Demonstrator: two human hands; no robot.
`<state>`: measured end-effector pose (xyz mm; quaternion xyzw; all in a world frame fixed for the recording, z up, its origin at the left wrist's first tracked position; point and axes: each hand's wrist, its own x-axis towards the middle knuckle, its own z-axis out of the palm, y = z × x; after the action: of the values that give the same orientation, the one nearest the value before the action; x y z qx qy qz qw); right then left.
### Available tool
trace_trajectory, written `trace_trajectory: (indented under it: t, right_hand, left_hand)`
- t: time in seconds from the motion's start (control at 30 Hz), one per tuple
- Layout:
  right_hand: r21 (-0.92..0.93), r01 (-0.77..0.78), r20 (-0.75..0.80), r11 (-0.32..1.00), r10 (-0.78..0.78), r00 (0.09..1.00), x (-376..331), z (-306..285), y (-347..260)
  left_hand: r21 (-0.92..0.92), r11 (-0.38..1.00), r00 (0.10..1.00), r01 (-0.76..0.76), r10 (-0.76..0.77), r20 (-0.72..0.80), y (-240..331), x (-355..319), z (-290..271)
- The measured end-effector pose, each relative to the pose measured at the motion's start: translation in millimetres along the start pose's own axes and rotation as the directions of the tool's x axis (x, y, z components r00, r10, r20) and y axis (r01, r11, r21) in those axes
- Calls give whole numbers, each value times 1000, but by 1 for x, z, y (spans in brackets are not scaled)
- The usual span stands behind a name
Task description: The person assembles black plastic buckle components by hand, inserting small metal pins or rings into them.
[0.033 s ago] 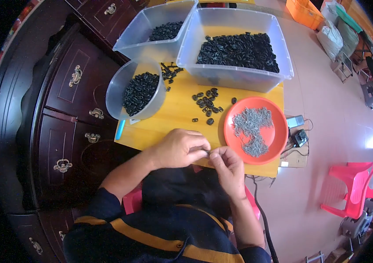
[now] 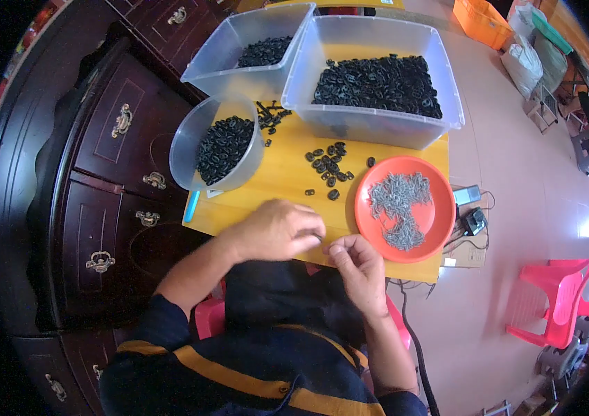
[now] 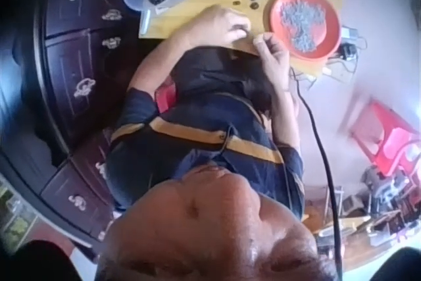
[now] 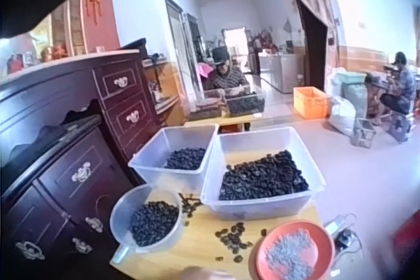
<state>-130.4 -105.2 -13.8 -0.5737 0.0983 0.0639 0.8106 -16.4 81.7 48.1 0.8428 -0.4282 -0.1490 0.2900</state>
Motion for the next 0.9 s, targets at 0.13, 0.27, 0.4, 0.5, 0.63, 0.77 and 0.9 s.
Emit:
trace_trajectory:
  t: [0.13, 0.27, 0.4, 0.5, 0.63, 0.77, 0.9]
  right_hand:
    - [-52, 15, 42, 999, -12, 999, 0, 3, 1]
    - [-56, 23, 28, 998, -22, 999, 3, 3, 0]
    - [-64, 22, -2, 998, -22, 1000, 4, 3, 1]
    - [-75, 5, 28, 997, -3, 1000, 3, 2, 0]
    - [-124, -2, 70, 992, 11, 997, 2, 0, 5]
    - [-224, 19, 50, 975, -8, 999, 0, 0, 4]
    - [-248, 30, 61, 968, -16, 998, 0, 0, 5]
  left_hand:
    - [174, 962, 957, 212, -167, -238, -33, 14, -83]
    - [92, 980, 691, 177, -58, -721, -43, 30, -133]
    - [-128, 981, 798, 144, -192, -571, -40, 20, -86]
    - [-27, 988, 890, 151, -148, -432, -43, 9, -29]
    - [80, 982, 919, 173, -131, -373, -55, 12, 18]
    - [64, 976, 923, 210, -176, -343, -53, 20, 32]
    - [107, 987, 927, 120, -72, -368, -46, 35, 41]
